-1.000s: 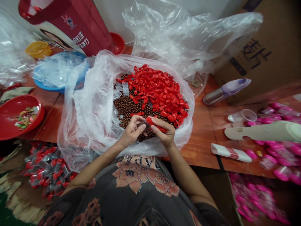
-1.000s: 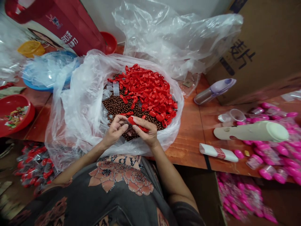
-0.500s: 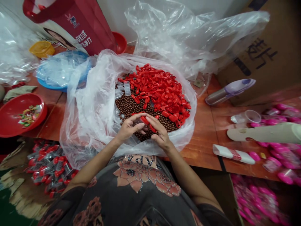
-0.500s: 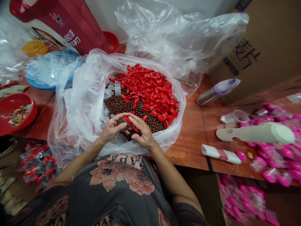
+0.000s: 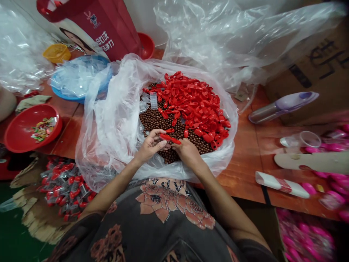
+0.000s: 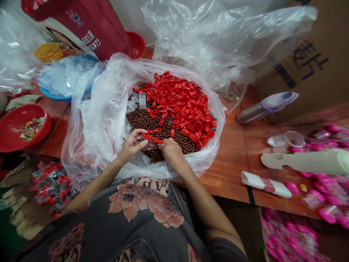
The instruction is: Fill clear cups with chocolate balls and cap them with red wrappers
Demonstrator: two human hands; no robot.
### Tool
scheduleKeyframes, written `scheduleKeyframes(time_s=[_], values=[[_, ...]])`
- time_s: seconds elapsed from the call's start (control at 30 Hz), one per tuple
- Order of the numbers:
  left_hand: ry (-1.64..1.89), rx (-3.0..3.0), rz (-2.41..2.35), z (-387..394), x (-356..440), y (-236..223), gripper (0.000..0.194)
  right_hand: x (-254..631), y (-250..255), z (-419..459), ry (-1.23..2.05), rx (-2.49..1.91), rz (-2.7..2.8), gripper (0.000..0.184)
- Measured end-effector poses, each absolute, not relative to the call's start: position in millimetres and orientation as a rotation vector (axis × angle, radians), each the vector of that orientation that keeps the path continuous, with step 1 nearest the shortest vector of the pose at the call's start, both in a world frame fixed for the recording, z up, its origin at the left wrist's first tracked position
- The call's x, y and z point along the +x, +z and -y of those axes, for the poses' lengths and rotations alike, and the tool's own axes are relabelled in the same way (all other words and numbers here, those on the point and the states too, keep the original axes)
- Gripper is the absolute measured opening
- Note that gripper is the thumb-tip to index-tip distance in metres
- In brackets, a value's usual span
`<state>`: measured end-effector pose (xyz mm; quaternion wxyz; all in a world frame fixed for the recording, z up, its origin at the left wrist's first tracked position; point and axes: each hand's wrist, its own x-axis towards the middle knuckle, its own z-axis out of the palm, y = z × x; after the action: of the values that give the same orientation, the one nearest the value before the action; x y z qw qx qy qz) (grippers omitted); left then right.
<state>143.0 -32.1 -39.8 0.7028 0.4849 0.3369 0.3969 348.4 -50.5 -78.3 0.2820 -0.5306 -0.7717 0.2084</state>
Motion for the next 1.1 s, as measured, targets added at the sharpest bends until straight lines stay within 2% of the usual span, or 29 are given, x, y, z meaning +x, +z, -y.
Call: scheduleKeyframes(time_s=[0.07,0.17,0.3,0.43,0.53,0.63,0.67,0.77,0.83,0.97,1.1], values=[[0.850,1.100,-0.766,34.6,145.3,-43.6,0.048,349.8,-72.4,49.7,0.584,-1.465,1.810,0.017],[0.791,1.137,-0.775,37.9,151.7,-47.3,0.061,344.9,-57.7,50.4,0.651,-1.420,1.419,0.026],[0.762,1.241,-0.791,40.6,160.1,-50.7,0.071,334.8,-38.7,53.4,0.654,-1.324,1.596,0.018],[0.764,1.348,-0.836,40.6,160.5,-52.1,0.068,339.0,-27.7,54.8,0.537,-1.201,2.000,0.025],[0.810,1.401,-0.836,38.4,158.9,-49.2,0.063,347.3,-24.8,57.5,0.573,-1.125,2.086,0.030],[0.852,1.332,-0.834,35.1,159.1,-42.0,0.058,350.6,-31.1,64.4,0.733,-1.183,1.783,0.050],[0.865,1.288,-0.825,33.9,159.4,-39.3,0.057,349.9,-35.3,67.3,0.792,-1.232,1.601,0.051],[0.896,1.198,-0.792,31.7,160.5,-33.8,0.053,343.2,-48.6,74.6,1.012,-1.359,1.164,0.037],[0.897,1.180,-0.784,32.0,161.7,-33.8,0.051,337.2,-53.0,76.6,1.104,-1.402,1.072,0.033],[0.830,1.120,-0.801,37.6,166.5,-37.8,0.055,331.1,-47.3,72.6,0.814,-1.430,1.233,0.037],[0.840,0.890,-0.848,42.8,174.1,-34.9,0.065,331.5,-39.3,68.7,0.479,-1.378,1.887,0.064]])
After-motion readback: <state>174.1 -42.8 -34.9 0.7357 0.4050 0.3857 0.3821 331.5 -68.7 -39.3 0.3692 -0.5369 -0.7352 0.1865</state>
